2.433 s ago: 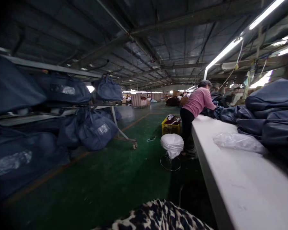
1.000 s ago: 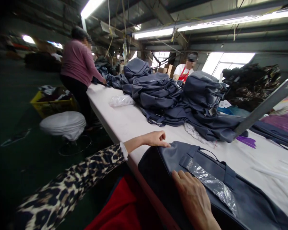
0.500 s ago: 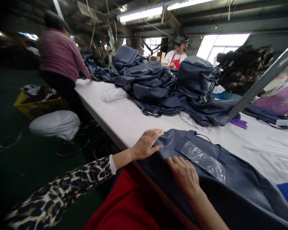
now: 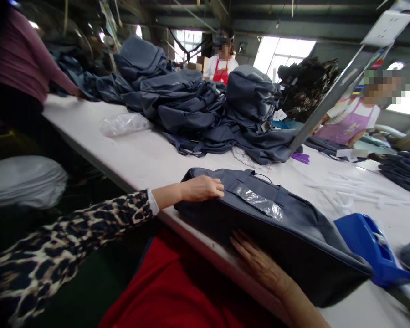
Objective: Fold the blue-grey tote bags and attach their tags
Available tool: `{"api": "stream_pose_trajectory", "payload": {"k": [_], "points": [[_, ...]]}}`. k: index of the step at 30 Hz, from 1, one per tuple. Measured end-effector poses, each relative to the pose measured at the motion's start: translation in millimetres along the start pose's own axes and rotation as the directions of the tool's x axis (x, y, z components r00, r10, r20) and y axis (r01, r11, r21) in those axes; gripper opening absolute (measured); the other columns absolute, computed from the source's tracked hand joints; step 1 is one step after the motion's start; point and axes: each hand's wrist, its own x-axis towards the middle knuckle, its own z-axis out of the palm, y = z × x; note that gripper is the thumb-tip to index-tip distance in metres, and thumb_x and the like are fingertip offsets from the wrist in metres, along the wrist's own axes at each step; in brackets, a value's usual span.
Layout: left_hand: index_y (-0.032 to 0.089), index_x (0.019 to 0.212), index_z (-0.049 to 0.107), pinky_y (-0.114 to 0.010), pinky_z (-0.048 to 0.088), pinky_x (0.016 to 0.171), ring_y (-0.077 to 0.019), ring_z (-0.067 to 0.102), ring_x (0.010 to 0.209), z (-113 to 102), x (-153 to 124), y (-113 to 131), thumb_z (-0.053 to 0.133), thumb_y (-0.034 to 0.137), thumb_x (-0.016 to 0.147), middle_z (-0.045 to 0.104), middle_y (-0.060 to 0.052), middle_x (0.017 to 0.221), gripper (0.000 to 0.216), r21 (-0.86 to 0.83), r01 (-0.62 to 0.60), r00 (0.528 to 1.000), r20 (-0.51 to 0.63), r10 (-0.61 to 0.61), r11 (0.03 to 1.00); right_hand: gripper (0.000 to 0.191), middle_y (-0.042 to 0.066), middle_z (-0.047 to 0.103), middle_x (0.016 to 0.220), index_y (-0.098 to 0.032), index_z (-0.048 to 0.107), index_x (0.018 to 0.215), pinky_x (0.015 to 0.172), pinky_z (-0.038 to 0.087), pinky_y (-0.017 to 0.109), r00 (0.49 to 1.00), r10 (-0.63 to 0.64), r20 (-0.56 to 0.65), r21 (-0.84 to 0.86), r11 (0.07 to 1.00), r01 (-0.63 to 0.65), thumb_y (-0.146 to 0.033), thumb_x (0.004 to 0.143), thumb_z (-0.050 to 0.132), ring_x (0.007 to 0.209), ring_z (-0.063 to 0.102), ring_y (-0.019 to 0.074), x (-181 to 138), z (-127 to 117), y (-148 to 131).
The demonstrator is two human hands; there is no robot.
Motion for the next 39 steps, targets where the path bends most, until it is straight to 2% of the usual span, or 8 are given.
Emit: {"api": "stream_pose_trajectory", "payload": {"k": [5,12,18,22,26,29,32,39], "points": [[0.021,0.094,0.064,-0.03,0.045,0.07,-0.0226,0.06,0.093,11.4,20.0,21.2,0.066,0.025,0.088,0.067,-0.006,0.098,0.007,-0.079,0.002,1.0,-0.001,-0.002,0.997,0.062,0.012,0.035,0.156,-0.02,0.024,0.155,0.115,0.038,0.046,0.996,0.028,0.087,0.137,0.99,-0.04,-0.023,0.099,0.049,0.147,0.026,0.0255,4.1,24.4,17.1],[0.025,0.123,0.061,-0.029,0.047,0.069,-0.0245,0.066,0.091,12.1,94.2,60.8,0.067,0.031,0.086,0.068,-0.008,0.108,0.038,-0.277,0.06,0.984,0.18,-0.009,0.959,0.06,0.014,0.033,0.157,-0.019,0.029,0.154,0.117,0.034,0.048,0.987,0.032,0.157,0.215,0.974,-0.066,-0.032,0.099,0.05,0.147,0.025,0.0252,-2.2,2.2,12.2],[0.036,0.129,0.059,-0.025,0.046,0.085,-0.0216,0.059,0.108,1.3,75.5,53.5,0.049,0.016,0.094,0.063,-0.004,0.117,0.042,-0.368,-0.099,0.989,0.064,0.131,0.924,0.063,0.01,0.032,0.158,-0.023,0.021,0.156,0.119,0.03,0.047,0.979,0.071,0.192,0.152,0.983,-0.101,-0.021,0.099,0.047,0.148,0.02,0.0219,-44.3,-12.6,13.7],[0.026,0.146,0.041,-0.031,0.043,0.102,-0.0261,0.053,0.126,2.8,97.0,57.9,0.064,0.026,0.089,0.052,-0.009,0.143,0.061,-0.563,-0.08,0.945,0.22,0.243,0.822,0.06,0.012,0.036,0.156,-0.018,0.029,0.153,0.117,0.033,0.047,0.978,0.111,0.176,0.061,0.991,-0.123,-0.022,0.097,0.05,0.146,0.027,0.023,-47.3,-5.7,4.1],[0.026,0.147,0.04,-0.029,0.042,0.106,-0.0207,0.055,0.126,10.0,113.6,68.4,0.058,0.017,0.091,0.058,-0.006,0.14,0.059,-0.721,-0.07,0.936,0.193,0.296,0.689,0.054,0.008,0.048,0.149,-0.021,0.039,0.149,0.113,0.039,0.042,0.994,0.108,-0.024,-0.114,0.987,-0.11,-0.016,0.096,0.05,0.143,0.033,0.0201,-53.5,-39.5,-4.4],[0.028,0.146,0.043,-0.032,0.035,0.115,-0.0195,0.046,0.136,17.1,106.4,74.6,0.052,0.015,0.094,0.049,-0.005,0.148,0.054,-0.741,-0.109,0.963,0.085,0.254,0.663,0.057,0.012,0.048,0.148,-0.021,0.041,0.146,0.113,0.035,0.049,0.897,0.332,-0.291,-0.301,0.858,-0.415,-0.019,0.092,0.06,0.142,0.034,0.028,-69.3,-85.0,1.3],[0.028,0.148,0.042,-0.037,0.032,0.118,-0.0217,0.042,0.14,22.3,95.3,78.8,0.052,0.015,0.095,0.046,-0.007,0.151,0.055,-0.707,-0.069,0.973,0.107,0.202,0.704,0.065,0.017,0.057,0.133,-0.015,0.041,0.145,0.105,0.038,0.05,0.805,0.532,-0.262,-0.37,0.715,-0.593,-0.026,0.087,0.068,0.124,0.05,0.0324,-82.4,-114.8,13.0],[0.031,0.151,0.035,-0.041,0.032,0.118,-0.0223,0.036,0.144,27.5,76.6,90.5,0.047,0.017,0.098,0.038,-0.008,0.156,0.056,-0.663,-0.075,0.979,0.093,0.181,0.745,0.01,0.002,0.057,0.079,-0.02,0.06,0.086,0.082,0.031,0.037,0.84,0.496,-0.219,-0.478,0.696,-0.536,-0.024,0.094,0.057,0.076,0.045,0.0202,-94.4,-99.3,1.4]]}}
